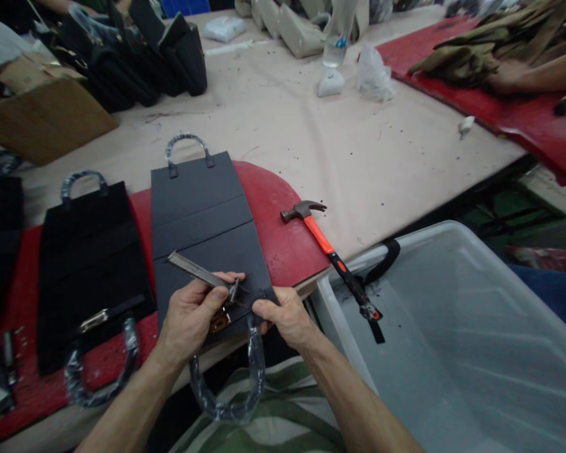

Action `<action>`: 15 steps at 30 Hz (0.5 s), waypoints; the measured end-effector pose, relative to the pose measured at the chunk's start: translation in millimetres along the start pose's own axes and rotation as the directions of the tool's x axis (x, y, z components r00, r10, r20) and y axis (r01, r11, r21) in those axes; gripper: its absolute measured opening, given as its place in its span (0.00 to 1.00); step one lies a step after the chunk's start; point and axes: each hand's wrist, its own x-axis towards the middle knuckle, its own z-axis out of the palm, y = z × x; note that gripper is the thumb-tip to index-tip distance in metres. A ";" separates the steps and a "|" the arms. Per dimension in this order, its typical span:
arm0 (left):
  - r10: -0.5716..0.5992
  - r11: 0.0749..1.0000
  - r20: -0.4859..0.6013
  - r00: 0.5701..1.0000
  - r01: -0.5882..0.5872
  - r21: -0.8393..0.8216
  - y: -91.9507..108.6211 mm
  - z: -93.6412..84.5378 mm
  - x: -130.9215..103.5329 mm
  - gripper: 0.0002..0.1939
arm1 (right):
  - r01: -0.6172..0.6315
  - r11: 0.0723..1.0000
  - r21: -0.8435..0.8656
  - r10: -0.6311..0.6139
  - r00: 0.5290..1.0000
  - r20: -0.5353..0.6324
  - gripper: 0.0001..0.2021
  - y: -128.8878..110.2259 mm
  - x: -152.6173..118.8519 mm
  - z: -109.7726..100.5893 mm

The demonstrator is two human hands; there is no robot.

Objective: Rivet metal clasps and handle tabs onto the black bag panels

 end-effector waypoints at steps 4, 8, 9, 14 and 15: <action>-0.010 1.000 0.012 1.000 0.010 0.007 1.2 1.5 0.4 0.13 | 0.000 1.000 0.006 0.000 1.000 0.022 0.22 0.1 -0.2 -1.7; -0.008 1.000 0.021 1.000 0.008 0.016 0.2 2.6 1.3 0.14 | -0.001 1.000 0.002 0.001 1.000 0.024 0.21 1.4 -0.3 -2.6; -0.008 1.000 0.021 1.000 0.008 0.025 0.0 2.9 1.2 0.14 | 0.001 1.000 0.000 -0.001 1.000 0.021 0.21 1.8 -0.3 -2.6; 0.006 0.998 0.008 1.000 -0.007 0.065 0.8 6.5 -1.4 0.12 | 0.014 1.000 -0.003 -0.014 1.000 0.017 0.20 1.7 0.3 -1.1; 0.015 0.997 0.001 1.000 -0.015 0.073 1.5 7.7 -1.8 0.11 | 0.017 1.000 -0.003 -0.017 1.000 0.016 0.20 0.8 0.4 -0.8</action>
